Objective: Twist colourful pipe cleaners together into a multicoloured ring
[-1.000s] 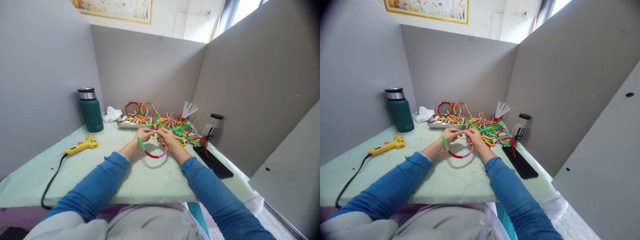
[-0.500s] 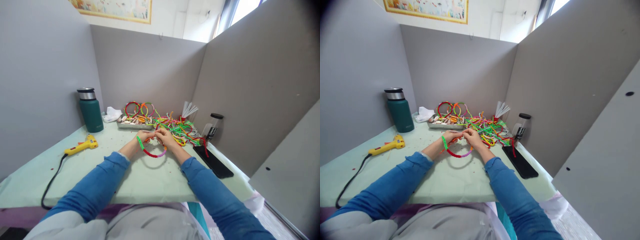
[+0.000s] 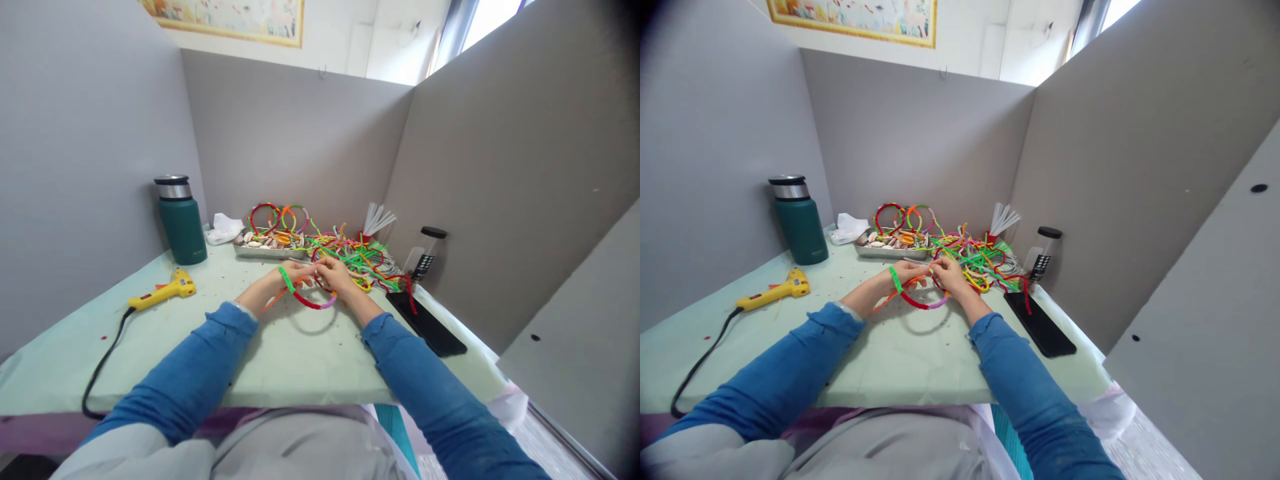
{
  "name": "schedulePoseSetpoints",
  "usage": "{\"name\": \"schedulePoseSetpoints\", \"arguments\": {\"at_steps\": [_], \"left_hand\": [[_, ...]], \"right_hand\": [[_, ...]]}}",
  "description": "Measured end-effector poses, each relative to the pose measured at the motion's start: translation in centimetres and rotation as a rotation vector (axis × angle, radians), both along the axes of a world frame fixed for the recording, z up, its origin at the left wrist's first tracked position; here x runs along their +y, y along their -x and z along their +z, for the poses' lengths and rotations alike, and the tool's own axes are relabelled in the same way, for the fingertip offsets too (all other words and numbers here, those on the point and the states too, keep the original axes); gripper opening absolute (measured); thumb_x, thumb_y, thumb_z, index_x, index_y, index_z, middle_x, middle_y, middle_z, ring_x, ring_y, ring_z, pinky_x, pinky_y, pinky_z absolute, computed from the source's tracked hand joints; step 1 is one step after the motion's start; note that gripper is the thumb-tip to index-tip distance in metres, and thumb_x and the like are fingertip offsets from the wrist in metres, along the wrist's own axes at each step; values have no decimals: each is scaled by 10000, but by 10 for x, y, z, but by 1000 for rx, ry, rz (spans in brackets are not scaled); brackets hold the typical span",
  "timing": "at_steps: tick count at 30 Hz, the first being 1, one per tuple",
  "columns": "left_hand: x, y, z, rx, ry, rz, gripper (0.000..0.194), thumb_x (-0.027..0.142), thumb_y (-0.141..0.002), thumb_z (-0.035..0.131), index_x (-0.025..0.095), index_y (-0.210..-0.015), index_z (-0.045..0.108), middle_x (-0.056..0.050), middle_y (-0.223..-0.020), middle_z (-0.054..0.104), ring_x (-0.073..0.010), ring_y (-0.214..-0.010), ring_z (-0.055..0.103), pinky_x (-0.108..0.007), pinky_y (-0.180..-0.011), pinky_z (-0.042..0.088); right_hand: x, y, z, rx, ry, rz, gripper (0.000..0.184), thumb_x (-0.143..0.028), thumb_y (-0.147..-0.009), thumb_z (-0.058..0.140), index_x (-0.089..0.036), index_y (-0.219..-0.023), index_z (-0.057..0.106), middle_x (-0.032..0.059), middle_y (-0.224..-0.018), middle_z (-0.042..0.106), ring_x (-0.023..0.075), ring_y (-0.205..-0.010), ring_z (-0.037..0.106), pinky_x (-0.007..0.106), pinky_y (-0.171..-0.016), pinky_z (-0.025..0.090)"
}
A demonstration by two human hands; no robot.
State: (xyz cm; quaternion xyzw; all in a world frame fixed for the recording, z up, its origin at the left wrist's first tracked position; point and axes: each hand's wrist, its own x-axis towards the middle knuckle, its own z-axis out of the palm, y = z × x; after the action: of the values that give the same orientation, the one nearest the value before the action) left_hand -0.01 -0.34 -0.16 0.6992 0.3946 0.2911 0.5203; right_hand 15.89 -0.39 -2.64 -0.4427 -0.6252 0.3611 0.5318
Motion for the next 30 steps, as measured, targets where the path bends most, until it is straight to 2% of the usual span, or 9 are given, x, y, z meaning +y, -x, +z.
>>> {"name": "schedulePoseSetpoints", "arguments": {"at_steps": [3, 7, 9, 14, 17, 21, 25, 27, 30], "left_hand": [[-1, 2, 1, 174, -200, 43, 371, 461, -649, 599, 99, -709, 653, -13, -503, 558, -64, -379, 341, -209, -391, 236], [4, -1, -3, 376, -515, 120, 225, 315, -693, 546, 135, -606, 650, -17, -501, 573, -96, -447, 430, -206, -456, 269], [5, -2, -6, 433, -669, 163, 190, 277, -697, 539, 153, -623, 663, -24, -510, 578, -117, -503, 469, -209, -492, 273], [-2, -1, -4, 581, -875, 322, 210, 334, -742, 521, 206, -774, 684, -59, -693, 621, -159, -661, 520, -229, -549, 272], [-7, -1, 0, 654, -1003, 287, 261, 326, -797, 456, 194, -757, 677, -74, -759, 599, -161, -683, 509, -245, -556, 261], [-7, -3, 4, 712, -1099, 209, 253, 258, -805, 445, 169, -696, 656, -86, -758, 562, -168, -709, 480, -261, -567, 257], [-3, -3, 4, 649, -1174, 117, 210, 235, -784, 477, 172, -682, 650, -93, -793, 570, -187, -796, 466, -272, -645, 290], [-2, -2, 4, 588, -1146, 81, 195, 237, -772, 492, 177, -681, 654, -93, -786, 578, -192, -827, 466, -275, -687, 300], [-2, 2, 5, 532, -1002, 100, 179, 267, -744, 521, 184, -686, 668, -81, -736, 592, -181, -785, 488, -255, -665, 311]], "right_hand": [[0, 0, 0, 7, 45, 27, 150, -303, -663, 556, -169, -726, 526, -66, -465, 443, 49, -349, 309, 193, -344, 219], [1, 1, -1, 20, 97, 46, 151, -298, -654, 562, -172, -724, 515, -73, -451, 442, 47, -327, 293, 194, -328, 199], [1, 2, -2, 44, 118, 46, 147, -292, -652, 560, -172, -720, 507, -77, -436, 432, 47, -317, 290, 195, -322, 192], [-2, 0, -1, 106, 203, 105, 169, -293, -643, 577, -176, -723, 485, -82, -430, 422, 42, -306, 302, 184, -309, 191], [-4, -2, 0, 72, 229, 147, 160, -286, -650, 573, -170, -714, 483, -72, -450, 445, 37, -307, 311, 181, -305, 194], [-7, -3, 1, 18, 214, 185, 137, -265, -662, 565, -166, -686, 473, -71, -465, 449, 34, -309, 311, 183, -306, 200], [-11, -2, 2, -45, 197, 213, 122, -252, -675, 555, -168, -684, 467, -80, -451, 427, 35, -316, 305, 178, -307, 204], [-11, -2, 1, -85, 183, 245, 127, -263, -685, 556, -166, -691, 473, -82, -444, 419, 36, -315, 303, 177, -308, 201], [-8, -3, -2, -132, 169, 316, 133, -278, -698, 555, -162, -719, 494, -76, -475, 434, 35, -321, 314, 177, -311, 212]]}}
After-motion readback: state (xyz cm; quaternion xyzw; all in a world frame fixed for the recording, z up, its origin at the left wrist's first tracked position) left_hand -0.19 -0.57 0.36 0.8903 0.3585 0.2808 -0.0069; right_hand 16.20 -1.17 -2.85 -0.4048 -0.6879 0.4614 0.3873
